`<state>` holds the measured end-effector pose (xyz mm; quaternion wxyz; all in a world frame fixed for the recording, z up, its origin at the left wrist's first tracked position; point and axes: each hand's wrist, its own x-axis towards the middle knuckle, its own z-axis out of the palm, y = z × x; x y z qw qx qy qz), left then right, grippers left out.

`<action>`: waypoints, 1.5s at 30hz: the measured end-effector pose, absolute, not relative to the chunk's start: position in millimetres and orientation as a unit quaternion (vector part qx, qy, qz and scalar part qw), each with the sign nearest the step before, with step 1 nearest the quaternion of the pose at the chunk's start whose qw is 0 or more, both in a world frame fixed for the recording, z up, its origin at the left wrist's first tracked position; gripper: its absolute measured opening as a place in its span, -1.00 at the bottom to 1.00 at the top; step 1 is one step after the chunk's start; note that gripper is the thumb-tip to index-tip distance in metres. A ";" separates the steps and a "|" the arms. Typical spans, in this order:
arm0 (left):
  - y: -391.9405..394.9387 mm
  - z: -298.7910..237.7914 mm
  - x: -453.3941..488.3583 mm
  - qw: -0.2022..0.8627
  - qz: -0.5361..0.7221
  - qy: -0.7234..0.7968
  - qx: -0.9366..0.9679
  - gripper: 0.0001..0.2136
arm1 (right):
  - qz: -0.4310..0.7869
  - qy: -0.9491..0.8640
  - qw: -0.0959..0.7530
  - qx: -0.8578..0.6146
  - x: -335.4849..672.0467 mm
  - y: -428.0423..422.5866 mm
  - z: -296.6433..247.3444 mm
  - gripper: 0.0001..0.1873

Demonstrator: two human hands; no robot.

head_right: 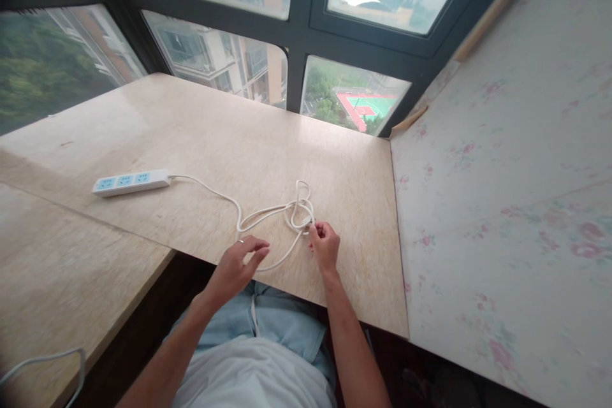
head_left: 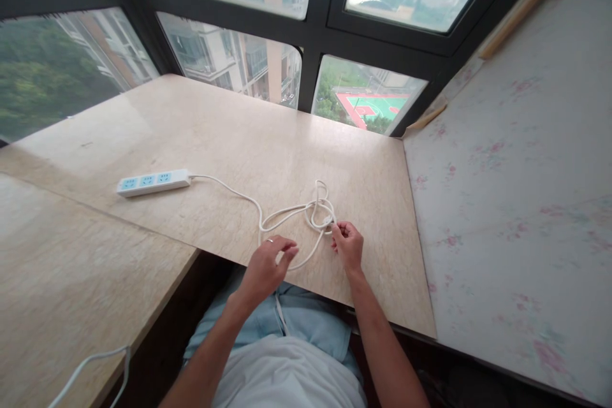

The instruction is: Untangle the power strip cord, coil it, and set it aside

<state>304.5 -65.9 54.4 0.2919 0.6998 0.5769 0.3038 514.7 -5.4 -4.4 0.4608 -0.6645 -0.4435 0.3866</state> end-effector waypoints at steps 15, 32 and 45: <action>-34.9 38.6 373.3 0.202 0.035 0.656 0.727 -0.82 | 0.369 -0.459 0.464 -0.662 516.6 -7.1 -4.7 -0.62; -47.9 83.6 279.2 0.381 0.213 0.477 0.763 -0.76 | 0.371 -0.425 0.499 -0.658 516.4 -0.1 -6.8 -0.63; -53.2 14.9 332.1 0.191 0.173 0.395 0.882 -0.74 | 0.500 -0.400 0.510 -0.574 532.1 5.7 -1.3 -0.62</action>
